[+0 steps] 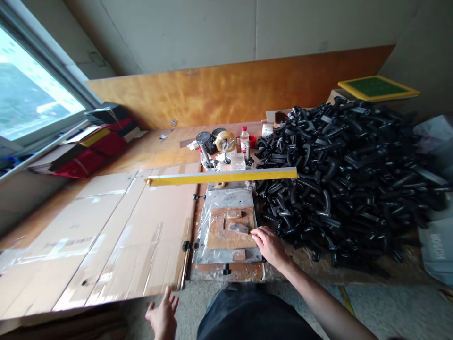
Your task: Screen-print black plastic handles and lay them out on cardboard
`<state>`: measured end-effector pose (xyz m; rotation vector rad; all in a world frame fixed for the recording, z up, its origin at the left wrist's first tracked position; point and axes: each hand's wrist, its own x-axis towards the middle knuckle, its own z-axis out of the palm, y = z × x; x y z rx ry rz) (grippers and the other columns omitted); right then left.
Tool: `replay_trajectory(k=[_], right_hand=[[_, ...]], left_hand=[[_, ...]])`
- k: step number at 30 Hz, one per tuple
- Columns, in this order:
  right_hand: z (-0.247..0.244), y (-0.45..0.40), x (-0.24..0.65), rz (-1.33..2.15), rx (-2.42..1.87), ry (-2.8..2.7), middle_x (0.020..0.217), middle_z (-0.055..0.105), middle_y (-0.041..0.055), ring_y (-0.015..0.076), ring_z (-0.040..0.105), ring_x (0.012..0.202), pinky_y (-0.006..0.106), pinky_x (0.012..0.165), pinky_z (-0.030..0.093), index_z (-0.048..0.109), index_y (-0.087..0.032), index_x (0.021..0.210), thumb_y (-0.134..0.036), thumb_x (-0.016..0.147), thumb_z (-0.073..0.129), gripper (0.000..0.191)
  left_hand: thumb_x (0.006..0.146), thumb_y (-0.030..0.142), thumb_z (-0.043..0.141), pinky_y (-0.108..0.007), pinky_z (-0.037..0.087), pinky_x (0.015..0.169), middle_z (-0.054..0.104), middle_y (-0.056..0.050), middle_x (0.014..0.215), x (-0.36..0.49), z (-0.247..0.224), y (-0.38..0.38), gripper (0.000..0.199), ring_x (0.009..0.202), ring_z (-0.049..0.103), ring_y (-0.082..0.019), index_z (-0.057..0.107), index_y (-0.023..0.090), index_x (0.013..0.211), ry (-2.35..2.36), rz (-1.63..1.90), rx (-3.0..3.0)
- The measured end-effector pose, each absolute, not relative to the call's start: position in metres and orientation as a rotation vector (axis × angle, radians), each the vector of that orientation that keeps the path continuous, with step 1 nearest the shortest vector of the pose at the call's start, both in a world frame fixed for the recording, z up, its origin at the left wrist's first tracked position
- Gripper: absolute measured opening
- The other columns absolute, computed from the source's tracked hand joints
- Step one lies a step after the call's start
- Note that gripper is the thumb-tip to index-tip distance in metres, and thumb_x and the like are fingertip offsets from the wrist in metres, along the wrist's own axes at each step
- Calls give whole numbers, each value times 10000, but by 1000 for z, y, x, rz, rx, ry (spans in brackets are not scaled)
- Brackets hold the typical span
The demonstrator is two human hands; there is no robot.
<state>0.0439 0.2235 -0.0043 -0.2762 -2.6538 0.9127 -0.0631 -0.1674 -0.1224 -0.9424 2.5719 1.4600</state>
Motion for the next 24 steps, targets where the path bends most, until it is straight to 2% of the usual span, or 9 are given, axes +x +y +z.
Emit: replay_trajectory(k=[2, 4, 8, 11, 14, 16, 18, 21, 24], right_hand=[[-3, 232, 39, 835, -239, -2687, 953, 663, 53, 195, 586, 931, 331, 851, 476, 638, -206, 985, -184, 971, 408, 231], [-1, 247, 37, 716, -229, -2715, 969, 659, 59, 198, 577, 946, 332, 867, 469, 646, -208, 998, -175, 976, 391, 258], [15, 292, 37, 357, -302, -2717, 1053, 654, 84, 220, 552, 993, 353, 899, 448, 656, -194, 1074, -136, 962, 372, 311], [32, 327, 33, 63, -414, -2730, 1170, 641, 103, 262, 502, 1125, 403, 965, 397, 651, -176, 1140, -103, 912, 436, 322], [39, 356, 26, -143, -482, -2818, 1196, 642, 135, 296, 409, 1274, 475, 1065, 288, 668, -139, 1115, -58, 856, 457, 343], [36, 372, 21, -160, -503, -2879, 1138, 672, 131, 295, 398, 1296, 506, 1099, 233, 695, -144, 1043, -48, 827, 464, 331], [31, 384, 18, -70, -519, -2881, 1082, 698, 98, 281, 419, 1285, 510, 1100, 237, 708, -185, 997, -74, 808, 493, 306], [27, 395, 14, 103, -629, -2727, 1041, 707, 80, 268, 485, 1220, 472, 1051, 332, 705, -210, 985, -157, 814, 534, 248], [30, 398, 11, 172, -768, -2566, 1028, 692, 115, 273, 575, 1058, 427, 943, 436, 691, -177, 1011, -242, 834, 541, 241]], left_hand=[[695, 505, 691, -374, 600, 699, 535, 16, 795, -41, -114, -156, 634, 825, 709, -275, 324, 270, 1155, 2404, 1608, -1110], [700, 551, 679, -388, 593, 740, 572, -3, 852, -22, -101, -143, 610, 818, 704, -264, 414, 252, 1161, 2493, 1539, -984], [766, 590, 615, -383, 589, 718, 647, -53, 983, -5, -69, -104, 544, 826, 686, -249, 546, 234, 1171, 2816, 1345, -131], [851, 448, 606, -392, 559, 844, 655, -79, 1132, -10, -47, -65, 403, 981, 656, -239, 584, 239, 1195, 2860, 1210, 722], [886, 339, 600, -428, 496, 954, 632, -89, 1244, -22, -33, -28, 442, 1115, 597, -243, 525, 253, 1313, 2728, 922, 1374], [879, 319, 615, -436, 495, 938, 611, -100, 1286, -30, -29, -9, 491, 1122, 581, -254, 496, 243, 1349, 2608, 781, 1573], [880, 274, 612, -430, 503, 903, 622, -96, 1262, -38, -29, 2, 438, 1083, 585, -251, 531, 236, 1309, 2532, 712, 1638], [886, 208, 590, -395, 509, 865, 657, -88, 1168, -46, -33, 9, 342, 998, 594, -225, 585, 214, 1228, 2472, 746, 1661], [888, 210, 588, -371, 505, 864, 658, -92, 1143, -47, -35, 15, 341, 987, 583, -215, 582, 195, 1229, 2406, 828, 1693]])
